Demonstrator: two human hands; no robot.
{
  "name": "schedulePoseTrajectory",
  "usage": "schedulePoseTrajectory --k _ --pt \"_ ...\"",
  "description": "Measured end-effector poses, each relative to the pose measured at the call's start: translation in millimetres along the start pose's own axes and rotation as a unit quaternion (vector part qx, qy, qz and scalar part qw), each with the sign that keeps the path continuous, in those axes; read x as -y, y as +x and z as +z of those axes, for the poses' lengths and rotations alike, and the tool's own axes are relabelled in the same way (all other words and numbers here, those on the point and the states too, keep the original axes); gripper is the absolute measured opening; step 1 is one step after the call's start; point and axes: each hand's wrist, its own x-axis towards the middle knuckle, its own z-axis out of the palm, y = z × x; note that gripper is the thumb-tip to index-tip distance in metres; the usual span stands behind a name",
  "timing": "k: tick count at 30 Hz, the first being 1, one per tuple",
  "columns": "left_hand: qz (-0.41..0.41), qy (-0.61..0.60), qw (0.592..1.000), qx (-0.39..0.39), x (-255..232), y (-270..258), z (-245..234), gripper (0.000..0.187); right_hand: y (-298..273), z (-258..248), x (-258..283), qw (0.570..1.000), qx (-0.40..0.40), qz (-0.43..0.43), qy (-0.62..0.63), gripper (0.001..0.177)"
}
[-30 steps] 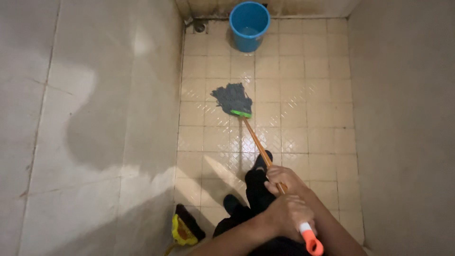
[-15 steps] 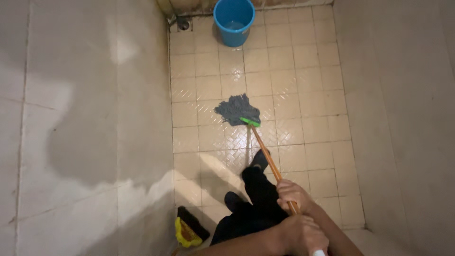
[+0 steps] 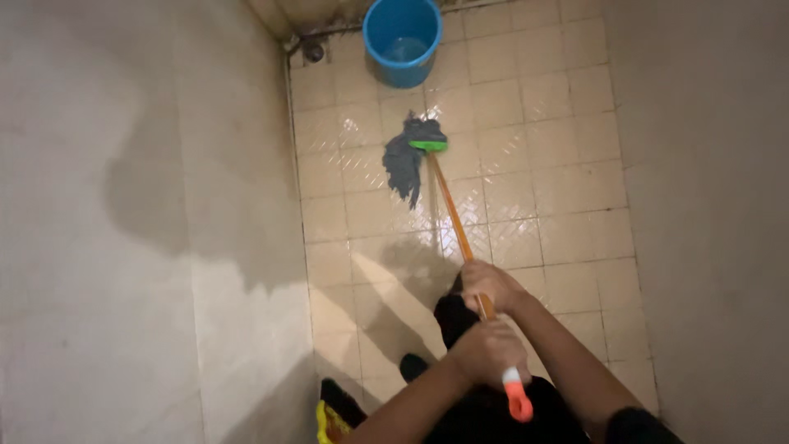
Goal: The person mops a tiled floor using a mop and a blue bucket of water. They dip the mop into the bucket, wring it out, and then scrub the floor in a small room. The person moves the mop back and forth across the tiles, covering the entire floor area before dipping the mop into the bucket again.
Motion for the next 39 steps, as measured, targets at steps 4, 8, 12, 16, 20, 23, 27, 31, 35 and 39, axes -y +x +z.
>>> schedulePoseTrajectory --k 4,8,12,16,20,23,27,31,35,39 --pt "-0.007 0.018 1.0 -0.015 51.0 47.8 -37.0 0.026 37.8 -26.4 -57.4 0.998 -0.014 0.043 -0.033 0.027" --pt "-0.037 0.005 0.998 -0.041 91.9 68.1 -56.5 0.024 65.0 -53.1 -88.9 0.995 0.007 0.096 -0.034 0.024" --pt "-0.054 0.056 0.997 -0.021 96.5 66.5 -55.7 0.023 66.7 -49.3 -84.0 0.993 -0.073 0.088 -0.018 0.024" --pt "-0.053 0.012 0.999 -0.005 64.4 55.8 -47.6 0.022 50.8 -37.5 -58.0 0.992 -0.05 0.117 0.006 0.02" --pt "-0.113 0.062 0.991 0.032 5.0 44.1 -30.2 0.024 38.7 -25.8 -5.2 0.997 -0.04 0.062 0.014 0.025" --pt "-0.137 0.036 0.99 0.027 -49.7 33.4 -22.0 0.022 29.9 -21.2 46.1 0.998 -0.009 0.049 0.034 0.03" --pt "-0.06 -0.008 0.994 -0.096 -119.2 -6.4 -14.4 0.023 22.1 5.0 107.7 0.997 0.051 0.025 0.045 0.03" --pt "-0.022 0.046 0.992 -0.118 -168.6 -57.9 -5.0 0.028 11.8 43.7 165.0 0.993 0.1 0.038 0.057 0.032" --pt "-0.001 0.037 0.992 -0.123 -203.0 -100.2 6.0 0.028 0.4 78.4 206.3 0.992 0.114 0.018 0.054 0.032" --pt "-0.007 0.022 0.995 -0.097 -216.6 -131.8 8.8 0.032 -12.9 105.1 223.0 0.989 0.104 -0.002 0.102 0.029"
